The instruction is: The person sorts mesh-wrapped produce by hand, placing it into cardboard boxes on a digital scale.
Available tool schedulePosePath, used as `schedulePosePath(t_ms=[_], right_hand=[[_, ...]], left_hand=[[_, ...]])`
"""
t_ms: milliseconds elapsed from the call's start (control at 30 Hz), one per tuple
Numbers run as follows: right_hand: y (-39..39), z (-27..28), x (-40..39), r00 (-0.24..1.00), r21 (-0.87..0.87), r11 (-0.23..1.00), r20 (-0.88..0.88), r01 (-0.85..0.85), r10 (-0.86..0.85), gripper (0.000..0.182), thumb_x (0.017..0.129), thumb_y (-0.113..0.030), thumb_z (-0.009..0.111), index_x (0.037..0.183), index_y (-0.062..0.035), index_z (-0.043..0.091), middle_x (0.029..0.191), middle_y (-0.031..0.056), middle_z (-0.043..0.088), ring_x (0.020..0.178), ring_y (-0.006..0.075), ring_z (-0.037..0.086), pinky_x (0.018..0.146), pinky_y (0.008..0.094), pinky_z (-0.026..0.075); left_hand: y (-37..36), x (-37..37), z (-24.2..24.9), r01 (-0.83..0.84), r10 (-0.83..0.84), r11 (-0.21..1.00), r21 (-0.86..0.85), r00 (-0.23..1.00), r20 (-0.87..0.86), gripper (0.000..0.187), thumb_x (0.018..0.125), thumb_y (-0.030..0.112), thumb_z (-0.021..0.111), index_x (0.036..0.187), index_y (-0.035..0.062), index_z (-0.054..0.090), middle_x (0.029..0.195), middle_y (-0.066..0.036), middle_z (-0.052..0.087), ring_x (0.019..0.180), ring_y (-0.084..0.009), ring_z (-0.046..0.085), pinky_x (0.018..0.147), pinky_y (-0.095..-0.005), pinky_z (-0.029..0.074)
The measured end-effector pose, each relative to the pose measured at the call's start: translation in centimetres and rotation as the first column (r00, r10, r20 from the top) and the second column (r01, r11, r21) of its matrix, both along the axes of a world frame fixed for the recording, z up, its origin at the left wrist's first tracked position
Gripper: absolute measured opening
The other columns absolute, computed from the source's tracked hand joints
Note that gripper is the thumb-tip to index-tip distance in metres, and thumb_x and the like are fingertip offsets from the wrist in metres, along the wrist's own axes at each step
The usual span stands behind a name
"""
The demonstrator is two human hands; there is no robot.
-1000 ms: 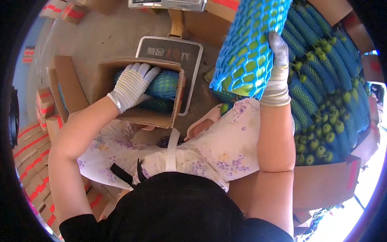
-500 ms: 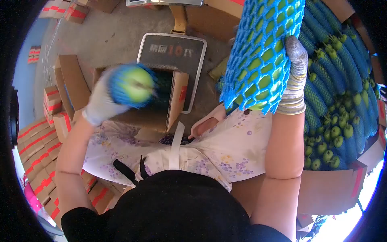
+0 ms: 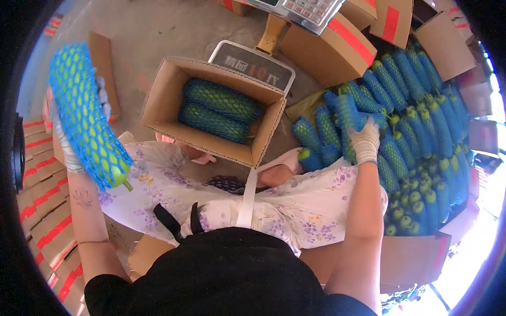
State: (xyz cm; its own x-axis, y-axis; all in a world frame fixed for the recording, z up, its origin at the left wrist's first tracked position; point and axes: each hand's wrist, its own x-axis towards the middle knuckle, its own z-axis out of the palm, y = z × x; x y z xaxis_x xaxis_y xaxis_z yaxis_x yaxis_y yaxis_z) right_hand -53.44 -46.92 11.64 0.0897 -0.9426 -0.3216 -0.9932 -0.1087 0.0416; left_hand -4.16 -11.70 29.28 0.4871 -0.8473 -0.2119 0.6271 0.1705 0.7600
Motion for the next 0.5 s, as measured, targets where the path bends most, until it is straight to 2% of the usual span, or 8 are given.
schedulePosePath(t_ms=[67,133,200,300,333,400,467,500], right_hand=[[1.8,4.2,3.5,0.771,-0.455,0.817,0.353,-0.354,0.53,0.065,0.082,-0.024,0.076,0.135,0.0023,0.05,0.117,0.0243,0.065,0.111,0.0364,0.062,0.099,0.0429,0.048],[7.4,11.9,11.3,0.601,-0.095,0.908,0.721,-0.409,0.346,0.047,0.087,-0.02,0.07,0.127,0.0008,0.059,0.116,0.0207,0.067,0.108,0.0319,0.064,0.097,0.039,0.049],[11.8,16.0,17.3,0.592,0.33,0.731,0.796,-0.598,0.125,0.037,0.089,-0.021,0.066,0.119,-0.0012,0.065,0.111,0.017,0.069,0.101,0.0289,0.068,0.089,0.0377,0.052],[14.5,11.6,24.1,0.632,0.473,0.428,0.48,-0.77,0.609,0.036,0.088,-0.023,0.064,0.118,-0.0036,0.068,0.11,0.0179,0.071,0.098,0.0299,0.069,0.085,0.0403,0.055],[14.4,9.3,25.8,0.507,0.564,0.32,0.208,-0.761,0.837,0.035,0.088,-0.022,0.063,0.118,-0.006,0.07,0.112,0.0166,0.071,0.096,0.0282,0.07,0.083,0.0401,0.056],[13.7,5.6,27.7,0.226,0.711,0.165,-0.008,-0.683,0.974,0.026,0.088,-0.019,0.061,0.106,-0.0087,0.076,0.111,0.0169,0.071,0.1,0.0328,0.069,0.085,0.0419,0.056],[12.2,-0.7,26.5,-0.064,0.777,-0.059,0.024,-0.626,0.998,0.021,0.088,-0.017,0.06,0.096,-0.0109,0.079,0.11,0.0132,0.073,0.103,0.0306,0.069,0.087,0.0422,0.056],[11.6,-2.4,25.8,-0.054,0.776,-0.069,0.046,-0.627,0.998,0.022,0.09,-0.01,0.057,0.093,-0.0103,0.079,0.109,0.0116,0.073,0.104,0.0303,0.069,0.086,0.0407,0.057]], left_hand=[[-1.0,-1.1,-0.7,-0.084,0.084,0.993,0.079,0.996,0.004,0.081,0.091,0.06,0.059,0.14,-0.0021,0.043,0.124,-0.021,0.058,0.099,-0.0272,0.065,0.08,-0.0368,0.059],[-2.0,-0.8,-1.4,-0.051,0.054,0.922,0.385,0.999,0.001,0.074,0.09,0.061,0.059,0.131,-0.0006,0.053,0.111,-0.017,0.065,0.09,-0.025,0.068,0.077,-0.0358,0.06],[-2.9,-0.8,-2.7,0.187,-0.199,0.87,0.456,0.98,-0.022,0.068,0.088,0.061,0.063,0.12,0.0012,0.06,0.097,-0.013,0.07,0.08,-0.0205,0.069,0.075,-0.0337,0.059],[-3.7,-2.2,-4.7,0.331,-0.333,0.833,0.444,0.94,-0.076,0.063,0.086,0.054,0.069,0.123,0.0038,0.059,0.099,-0.01,0.069,0.084,-0.0173,0.068,0.075,-0.031,0.058],[-3.8,-2.9,-4.9,0.381,-0.38,0.83,0.408,0.921,-0.089,0.063,0.085,0.051,0.071,0.126,0.0046,0.058,0.101,-0.009,0.068,0.085,-0.0163,0.068,0.076,-0.0304,0.058],[-3.6,-3.1,-5.3,0.463,-0.447,0.806,0.37,0.885,-0.134,0.065,0.084,0.046,0.074,0.131,0.0064,0.054,0.105,-0.006,0.066,0.088,-0.0148,0.066,0.078,-0.0297,0.057],[-3.4,-3.8,-5.5,0.472,-0.465,0.837,0.278,0.88,-0.095,0.07,0.082,0.045,0.076,0.134,0.0059,0.05,0.108,-0.006,0.064,0.089,-0.0147,0.065,0.079,-0.03,0.057],[-3.2,-3.8,-6.2,0.462,-0.454,0.849,0.257,0.886,-0.092,0.071,0.082,0.045,0.077,0.135,0.0059,0.05,0.109,-0.007,0.063,0.091,-0.0148,0.064,0.079,-0.0301,0.057]])
